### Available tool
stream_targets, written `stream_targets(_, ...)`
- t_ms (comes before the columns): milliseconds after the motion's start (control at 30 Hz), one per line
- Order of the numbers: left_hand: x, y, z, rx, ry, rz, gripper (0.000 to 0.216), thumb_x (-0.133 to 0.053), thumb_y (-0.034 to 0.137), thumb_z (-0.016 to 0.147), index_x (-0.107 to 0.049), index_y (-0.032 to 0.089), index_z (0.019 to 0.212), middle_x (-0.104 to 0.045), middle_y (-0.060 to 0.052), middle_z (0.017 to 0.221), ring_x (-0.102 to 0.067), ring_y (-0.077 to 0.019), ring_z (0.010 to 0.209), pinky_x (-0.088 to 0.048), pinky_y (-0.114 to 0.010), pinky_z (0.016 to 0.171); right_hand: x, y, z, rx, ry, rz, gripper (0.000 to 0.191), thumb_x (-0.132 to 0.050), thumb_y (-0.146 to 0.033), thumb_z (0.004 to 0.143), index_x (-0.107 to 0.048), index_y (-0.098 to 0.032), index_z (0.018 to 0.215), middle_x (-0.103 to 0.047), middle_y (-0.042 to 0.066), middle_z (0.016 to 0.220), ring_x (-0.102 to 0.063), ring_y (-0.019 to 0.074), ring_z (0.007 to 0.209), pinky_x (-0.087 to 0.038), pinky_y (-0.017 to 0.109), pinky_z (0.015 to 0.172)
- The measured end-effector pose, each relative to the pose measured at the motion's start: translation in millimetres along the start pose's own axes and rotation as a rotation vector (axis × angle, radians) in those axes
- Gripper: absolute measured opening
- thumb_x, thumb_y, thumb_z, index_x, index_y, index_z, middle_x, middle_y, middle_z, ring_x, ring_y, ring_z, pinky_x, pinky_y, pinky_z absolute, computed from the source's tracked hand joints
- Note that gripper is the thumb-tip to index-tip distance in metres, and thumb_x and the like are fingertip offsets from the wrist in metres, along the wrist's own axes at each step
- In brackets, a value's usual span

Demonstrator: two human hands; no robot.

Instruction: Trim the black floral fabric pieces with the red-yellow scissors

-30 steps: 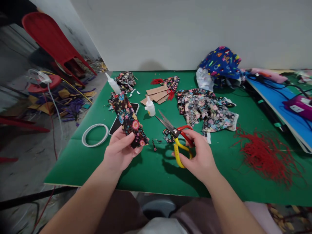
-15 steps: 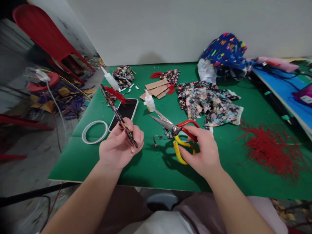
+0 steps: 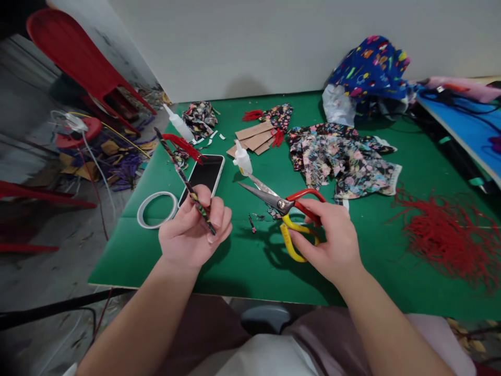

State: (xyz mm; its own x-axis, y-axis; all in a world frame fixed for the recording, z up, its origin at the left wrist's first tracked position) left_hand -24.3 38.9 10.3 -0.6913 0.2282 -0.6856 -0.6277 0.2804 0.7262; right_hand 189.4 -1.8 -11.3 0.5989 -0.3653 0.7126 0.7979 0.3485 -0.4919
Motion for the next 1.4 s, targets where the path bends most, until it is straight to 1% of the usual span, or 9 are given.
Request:
stream_targets(100, 4.0, -1.1, 0.0, -0.063, 0.134, 0.102, 0.018, -0.071, 0.028, 0.072, -0.056, 0.02, 0.08, -0.064, 0.001, 0.063, -0.056, -0.0091, 0.044, -0.038, -0.016, 0.035, 0.3, -1.9, 0.4, 0.013, -0.015, 0.007, 0.04, -0.062, -0.028, 0.076, -0.053, -0.028, 0.115, -0.062, 0.001, 0.079, -0.058, 0.0188, 0.069, -0.046, 0.036, 0.066)
stream_targets(167, 6.0, -1.4, 0.3, -0.128, 0.219, 0.17, 0.017, -0.07, 0.027, 0.073, -0.056, 0.02, 0.08, -0.065, 0.002, 0.064, -0.058, -0.0098, 0.045, -0.04, -0.016, 0.035, -0.1, -4.6, 0.7, 0.061, -0.031, 0.014, 0.039, -0.062, -0.028, 0.077, -0.053, -0.027, 0.115, -0.063, 0.001, 0.077, -0.059, 0.0188, 0.069, -0.046, 0.035, 0.066)
stream_targets(267, 7.1, -2.7, 1.5, -0.187, 0.266, 0.211, 0.014, -0.07, 0.025, 0.074, -0.057, 0.019, 0.078, -0.065, 0.002, 0.064, -0.061, -0.0103, 0.047, -0.043, -0.016, 0.036, -1.7, -8.1, 0.9, 0.127, -0.053, 0.017, 0.039, -0.063, -0.029, 0.077, -0.053, -0.025, 0.114, -0.064, 0.001, 0.076, -0.06, 0.019, 0.07, -0.046, 0.035, 0.067)
stream_targets(400, 7.8, -4.0, 2.5, -0.207, 0.275, 0.214, 0.011, -0.069, 0.023, 0.075, -0.059, 0.019, 0.079, -0.067, 0.002, 0.067, -0.062, -0.0106, 0.049, -0.044, -0.016, 0.037, -3.4, -8.8, 1.8, 0.131, -0.06, 0.015, 0.039, -0.064, -0.03, 0.078, -0.053, -0.025, 0.114, -0.064, 0.001, 0.075, -0.06, 0.0187, 0.069, -0.045, 0.035, 0.067)
stream_targets(567, 7.2, -6.2, 2.3, -0.18, 0.287, 0.255, 0.015, -0.071, 0.025, 0.073, -0.059, 0.018, 0.079, -0.07, 0.0, 0.068, -0.064, -0.0121, 0.05, -0.046, -0.017, 0.039, -4.1, -9.5, 1.9, 0.141, -0.055, 0.007, 0.038, -0.064, -0.032, 0.077, -0.056, -0.024, 0.114, -0.065, 0.001, 0.074, -0.06, 0.018, 0.066, -0.045, 0.034, 0.066)
stream_targets(733, 7.0, -7.4, 2.9, -0.17, 0.295, 0.275, 0.016, -0.073, 0.026, 0.072, -0.061, 0.017, 0.079, -0.07, -0.001, 0.068, -0.065, -0.0125, 0.05, -0.047, -0.017, 0.039, -4.5, -10.5, 1.8, 0.158, -0.036, 0.002, 0.039, -0.065, -0.032, 0.078, -0.056, -0.025, 0.115, -0.066, 0.001, 0.076, -0.059, 0.0172, 0.066, -0.045, 0.034, 0.067)
stream_targets(1000, 7.0, -11.3, 3.9, -0.158, 0.273, 0.272, 0.013, -0.071, 0.023, 0.074, -0.062, 0.016, 0.08, -0.07, -0.001, 0.07, -0.066, -0.0125, 0.053, -0.049, -0.016, 0.04, -3.3, -12.3, 2.9, 0.167, -0.024, -0.011, 0.037, -0.067, -0.032, 0.078, -0.057, -0.021, 0.112, -0.064, 0.0, 0.072, -0.058, 0.0159, 0.064, -0.043, 0.033, 0.066)
stream_targets(1200, 7.1, -11.6, 4.0, -0.152, 0.287, 0.29, 0.014, -0.072, 0.024, 0.073, -0.062, 0.016, 0.079, -0.07, -0.001, 0.071, -0.066, -0.0129, 0.053, -0.049, -0.016, 0.039, -2.5, -11.0, 2.7, 0.157, -0.033, -0.041, 0.033, -0.063, -0.036, 0.08, -0.059, -0.022, 0.109, -0.065, 0.0, 0.07, -0.059, 0.0165, 0.063, -0.043, 0.033, 0.065)
stream_targets(1400, 7.4, -12.5, 4.0, -0.143, 0.266, 0.268, 0.011, -0.071, 0.022, 0.074, -0.063, 0.016, 0.08, -0.07, 0.0, 0.072, -0.067, -0.0129, 0.053, -0.05, -0.016, 0.039, -3.0, -12.2, 4.2, 0.168, -0.021, -0.058, 0.03, -0.063, -0.035, 0.081, -0.06, -0.021, 0.107, -0.066, 0.0, 0.07, -0.06, 0.0163, 0.063, -0.043, 0.031, 0.065)
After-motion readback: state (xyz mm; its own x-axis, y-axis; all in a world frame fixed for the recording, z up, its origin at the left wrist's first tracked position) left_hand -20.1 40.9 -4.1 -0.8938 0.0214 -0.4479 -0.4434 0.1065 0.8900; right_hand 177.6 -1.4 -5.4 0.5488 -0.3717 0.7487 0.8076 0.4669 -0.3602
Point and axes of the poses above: each hand's wrist, its own z-axis towards the middle knuckle, its own x-axis out of the back of the hand, y = z × x, the point moved 4 cm from there along z, towards the middle knuckle
